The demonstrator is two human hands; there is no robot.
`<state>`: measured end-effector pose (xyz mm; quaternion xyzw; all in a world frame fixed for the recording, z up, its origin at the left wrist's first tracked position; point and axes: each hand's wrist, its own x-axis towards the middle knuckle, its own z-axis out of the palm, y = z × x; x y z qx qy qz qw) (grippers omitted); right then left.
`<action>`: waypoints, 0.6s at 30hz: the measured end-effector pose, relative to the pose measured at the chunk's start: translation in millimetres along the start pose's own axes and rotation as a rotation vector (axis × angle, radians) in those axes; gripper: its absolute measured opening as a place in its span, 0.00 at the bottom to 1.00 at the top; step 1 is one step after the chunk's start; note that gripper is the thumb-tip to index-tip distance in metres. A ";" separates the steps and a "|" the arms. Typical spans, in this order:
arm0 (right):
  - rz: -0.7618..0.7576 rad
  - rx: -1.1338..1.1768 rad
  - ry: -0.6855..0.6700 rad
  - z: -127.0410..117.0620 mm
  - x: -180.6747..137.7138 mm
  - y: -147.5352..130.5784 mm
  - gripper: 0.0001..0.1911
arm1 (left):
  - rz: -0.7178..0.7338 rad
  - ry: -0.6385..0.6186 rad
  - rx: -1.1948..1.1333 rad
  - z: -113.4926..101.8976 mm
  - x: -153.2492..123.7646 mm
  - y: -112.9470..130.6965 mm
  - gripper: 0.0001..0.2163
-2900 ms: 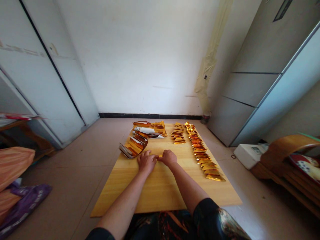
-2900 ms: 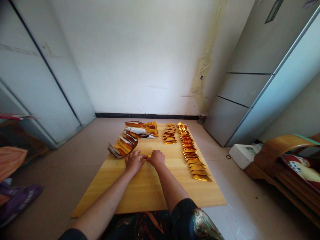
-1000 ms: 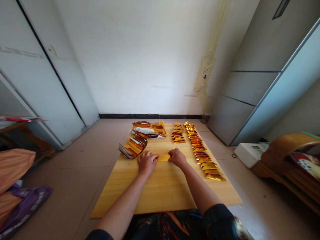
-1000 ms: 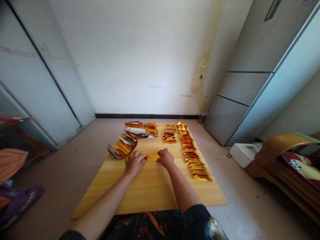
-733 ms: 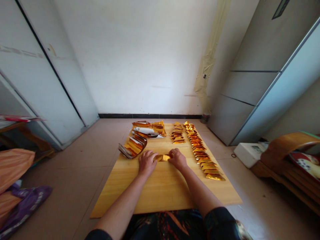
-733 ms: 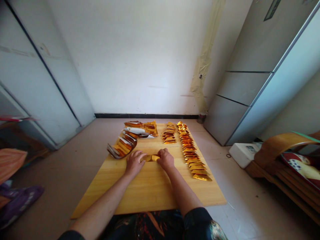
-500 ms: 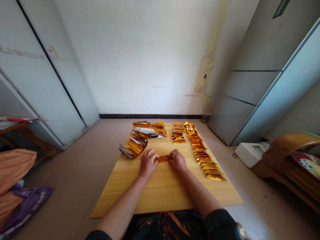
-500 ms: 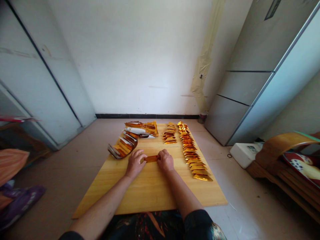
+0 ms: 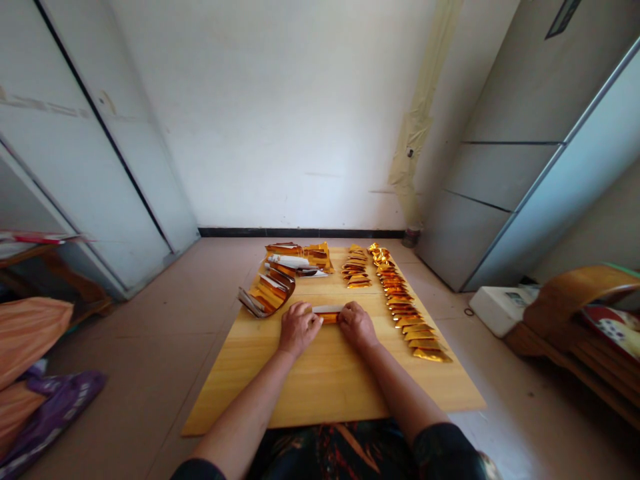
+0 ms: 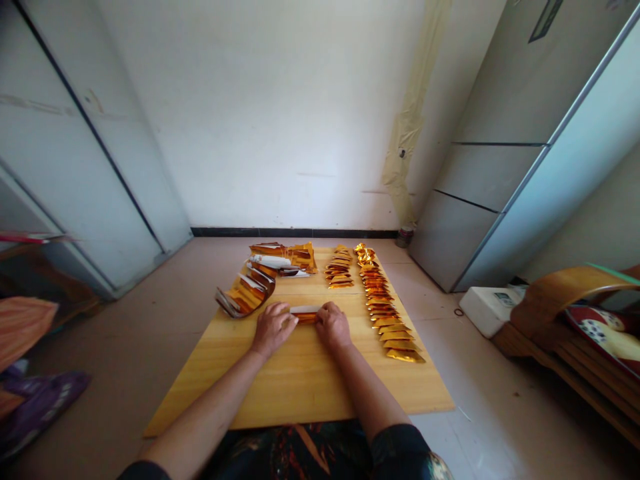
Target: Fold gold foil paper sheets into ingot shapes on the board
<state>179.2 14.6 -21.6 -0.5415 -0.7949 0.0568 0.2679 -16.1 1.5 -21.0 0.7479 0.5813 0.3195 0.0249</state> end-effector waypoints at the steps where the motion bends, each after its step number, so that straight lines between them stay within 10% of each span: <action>1: -0.004 -0.003 -0.003 -1.2 -0.5 -0.4 0.09 | -0.011 -0.004 0.007 0.1 0.4 0.0 0.11; 18: 0.016 0.051 -0.091 -15.8 -8.2 0.7 0.07 | -0.075 -0.118 0.058 1.4 1.1 0.2 0.10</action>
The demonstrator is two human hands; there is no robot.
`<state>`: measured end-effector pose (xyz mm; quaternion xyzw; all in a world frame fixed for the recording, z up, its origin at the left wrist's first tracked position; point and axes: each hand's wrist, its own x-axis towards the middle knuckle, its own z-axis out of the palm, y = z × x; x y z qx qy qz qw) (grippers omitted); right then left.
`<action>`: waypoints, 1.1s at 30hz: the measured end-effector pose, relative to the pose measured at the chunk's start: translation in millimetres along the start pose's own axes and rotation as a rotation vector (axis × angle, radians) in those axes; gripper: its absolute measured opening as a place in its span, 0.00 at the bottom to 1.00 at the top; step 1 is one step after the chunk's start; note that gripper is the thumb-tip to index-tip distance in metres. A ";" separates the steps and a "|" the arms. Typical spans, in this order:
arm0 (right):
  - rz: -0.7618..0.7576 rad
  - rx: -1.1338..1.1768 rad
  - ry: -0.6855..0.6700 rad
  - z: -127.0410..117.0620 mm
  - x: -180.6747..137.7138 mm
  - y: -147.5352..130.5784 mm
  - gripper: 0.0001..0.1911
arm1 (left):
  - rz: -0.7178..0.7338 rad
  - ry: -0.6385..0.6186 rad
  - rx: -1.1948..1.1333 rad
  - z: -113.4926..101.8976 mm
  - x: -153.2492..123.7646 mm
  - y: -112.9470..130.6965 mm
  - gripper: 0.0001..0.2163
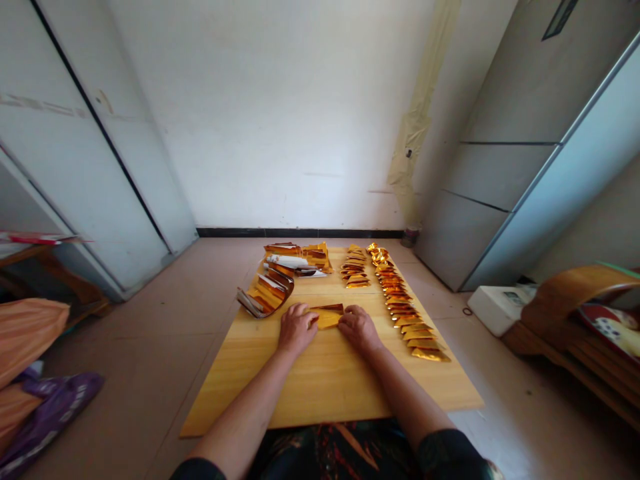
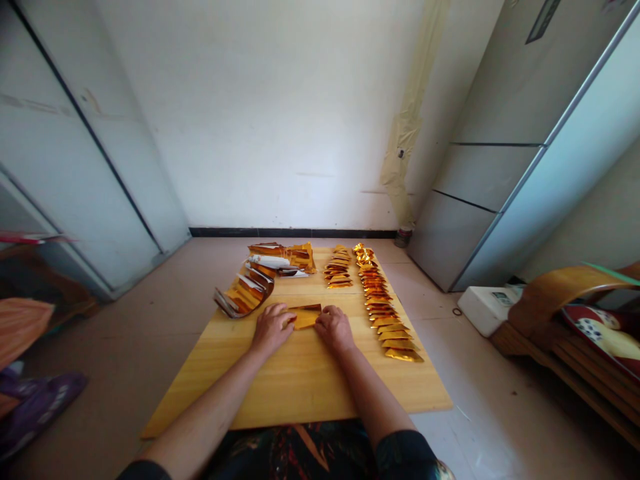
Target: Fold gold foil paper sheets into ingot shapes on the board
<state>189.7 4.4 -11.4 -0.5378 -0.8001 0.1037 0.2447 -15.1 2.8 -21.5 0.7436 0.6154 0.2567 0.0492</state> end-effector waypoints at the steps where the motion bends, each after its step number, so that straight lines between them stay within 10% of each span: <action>1: 0.003 0.007 0.002 0.9 1.2 1.1 0.07 | -0.003 -0.005 0.005 0.2 0.0 -0.2 0.10; 19: -0.231 -0.222 -0.044 -3.6 5.2 -17.8 0.12 | -0.047 -0.045 0.010 1.3 2.4 -0.4 0.12; 33: 0.038 -0.022 -0.167 2.1 31.9 -9.6 0.08 | -0.041 -0.047 -0.004 -3.7 1.9 2.9 0.11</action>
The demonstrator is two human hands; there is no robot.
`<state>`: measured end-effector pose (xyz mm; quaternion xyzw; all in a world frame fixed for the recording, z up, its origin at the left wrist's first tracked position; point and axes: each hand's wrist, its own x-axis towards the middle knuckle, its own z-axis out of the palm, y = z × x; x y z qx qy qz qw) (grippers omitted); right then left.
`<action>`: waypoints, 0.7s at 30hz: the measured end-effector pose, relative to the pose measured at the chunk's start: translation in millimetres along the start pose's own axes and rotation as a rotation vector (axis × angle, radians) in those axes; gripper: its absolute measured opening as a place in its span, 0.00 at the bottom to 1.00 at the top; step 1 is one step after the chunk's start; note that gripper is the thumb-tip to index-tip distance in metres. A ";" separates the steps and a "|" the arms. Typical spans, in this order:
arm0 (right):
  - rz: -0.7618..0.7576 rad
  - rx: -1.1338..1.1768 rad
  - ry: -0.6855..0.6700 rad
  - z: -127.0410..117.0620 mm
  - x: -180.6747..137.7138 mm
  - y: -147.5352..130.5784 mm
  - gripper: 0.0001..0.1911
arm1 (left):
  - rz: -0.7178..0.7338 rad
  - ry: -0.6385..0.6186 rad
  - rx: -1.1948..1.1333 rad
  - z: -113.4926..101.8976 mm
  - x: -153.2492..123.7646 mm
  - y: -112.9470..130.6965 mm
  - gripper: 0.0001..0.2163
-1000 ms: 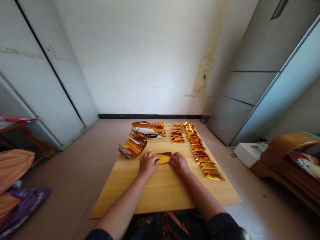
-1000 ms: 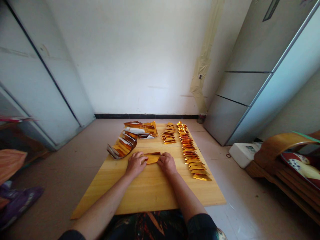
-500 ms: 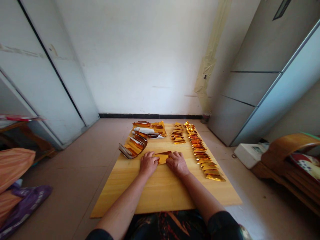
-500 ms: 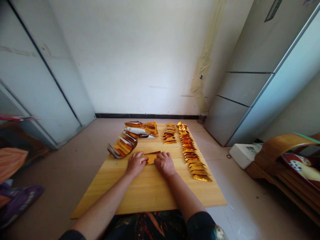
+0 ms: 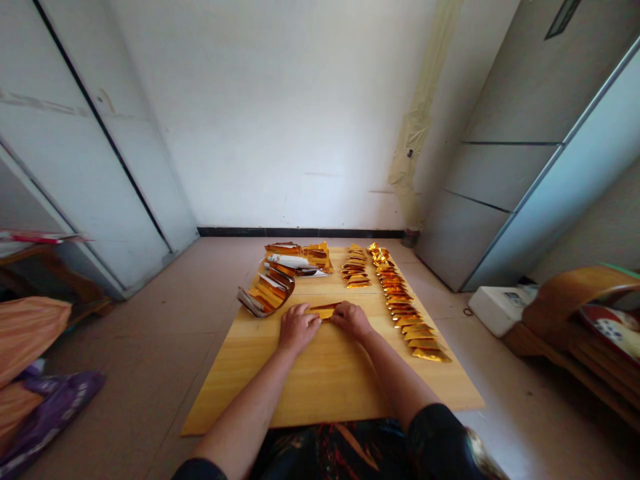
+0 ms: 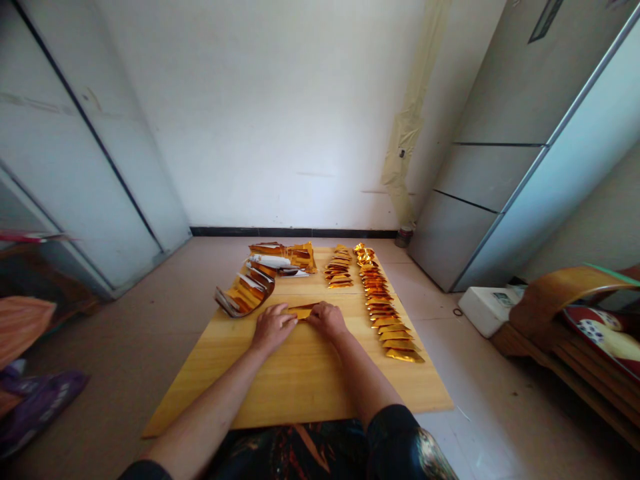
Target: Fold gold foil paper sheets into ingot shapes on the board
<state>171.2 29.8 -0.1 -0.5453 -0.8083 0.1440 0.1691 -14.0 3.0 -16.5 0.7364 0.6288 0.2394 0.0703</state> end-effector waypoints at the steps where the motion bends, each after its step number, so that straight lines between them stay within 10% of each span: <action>1: 0.020 0.012 0.004 0.1 1.1 0.2 0.07 | -0.007 0.001 0.001 0.7 0.3 -0.4 0.11; 21: 0.090 0.071 0.053 -3.0 2.6 22.3 0.06 | -0.119 0.009 0.052 -2.0 5.7 9.3 0.09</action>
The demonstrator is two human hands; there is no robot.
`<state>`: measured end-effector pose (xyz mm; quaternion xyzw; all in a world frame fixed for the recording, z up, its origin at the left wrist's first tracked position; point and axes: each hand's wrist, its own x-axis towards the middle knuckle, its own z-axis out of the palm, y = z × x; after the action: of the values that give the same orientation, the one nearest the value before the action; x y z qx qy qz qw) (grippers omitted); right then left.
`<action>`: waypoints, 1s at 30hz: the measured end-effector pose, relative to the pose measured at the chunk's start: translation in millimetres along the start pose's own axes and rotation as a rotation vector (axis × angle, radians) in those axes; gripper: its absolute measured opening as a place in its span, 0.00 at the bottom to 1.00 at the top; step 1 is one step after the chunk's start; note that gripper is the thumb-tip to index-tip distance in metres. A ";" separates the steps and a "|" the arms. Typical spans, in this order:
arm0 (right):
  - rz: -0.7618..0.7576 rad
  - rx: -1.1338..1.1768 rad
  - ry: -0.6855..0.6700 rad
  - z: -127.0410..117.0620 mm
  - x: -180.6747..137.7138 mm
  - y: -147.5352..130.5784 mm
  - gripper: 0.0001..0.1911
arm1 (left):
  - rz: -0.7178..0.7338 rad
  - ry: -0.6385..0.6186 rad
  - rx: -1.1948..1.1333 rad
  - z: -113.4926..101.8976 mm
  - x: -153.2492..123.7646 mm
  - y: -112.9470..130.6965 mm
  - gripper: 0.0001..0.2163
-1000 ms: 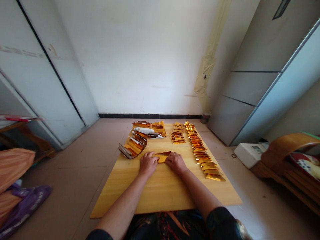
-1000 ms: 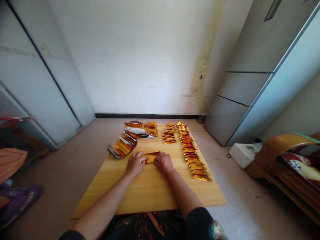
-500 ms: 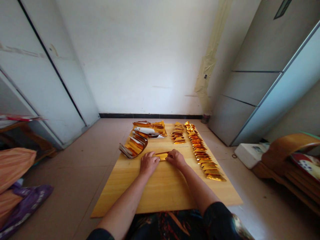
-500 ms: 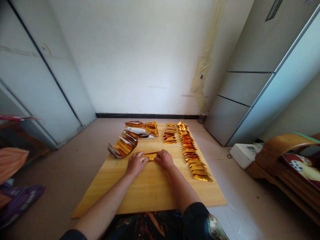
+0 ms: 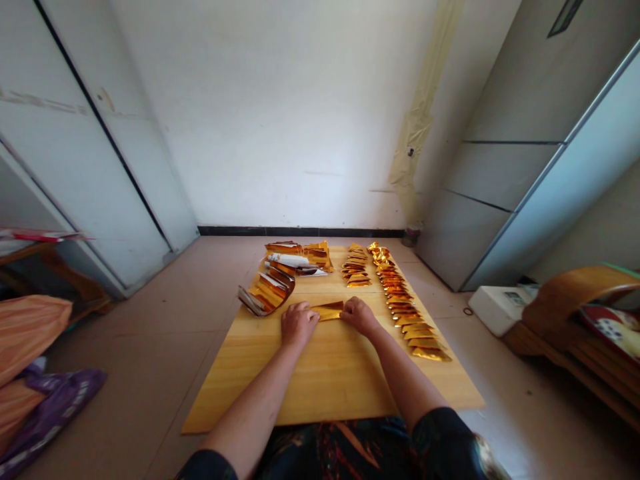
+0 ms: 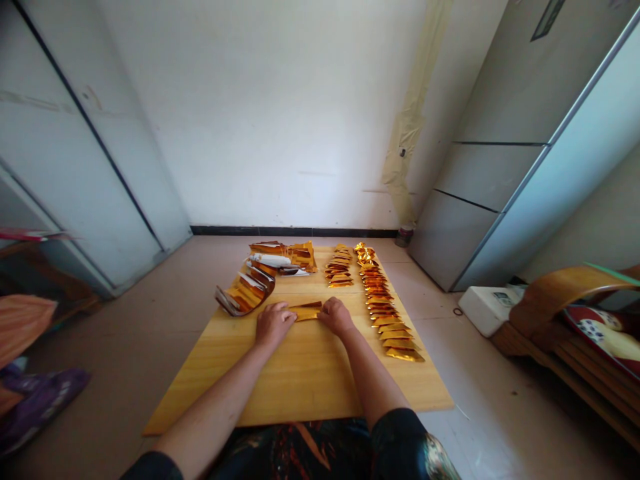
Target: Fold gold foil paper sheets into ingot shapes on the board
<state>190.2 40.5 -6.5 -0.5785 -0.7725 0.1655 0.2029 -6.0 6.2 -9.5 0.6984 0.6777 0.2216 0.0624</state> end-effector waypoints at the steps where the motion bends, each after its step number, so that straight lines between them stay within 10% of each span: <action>1: 0.042 -0.009 0.006 0.2 0.4 -1.8 0.05 | -0.001 0.002 0.003 -0.3 0.1 0.5 0.09; 10: 0.271 -0.133 -0.136 -2.9 12.8 -15.5 0.08 | -0.021 -0.019 0.027 0.4 1.3 1.4 0.08; 30: 0.252 -0.333 -0.231 -10.4 17.6 -26.6 0.15 | -0.063 -0.016 0.053 -0.5 2.6 6.5 0.08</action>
<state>169.1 50.2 17.7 -0.6730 -0.7290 0.1250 -0.0074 -0.3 8.2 -5.9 0.6800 0.7044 0.1958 0.0563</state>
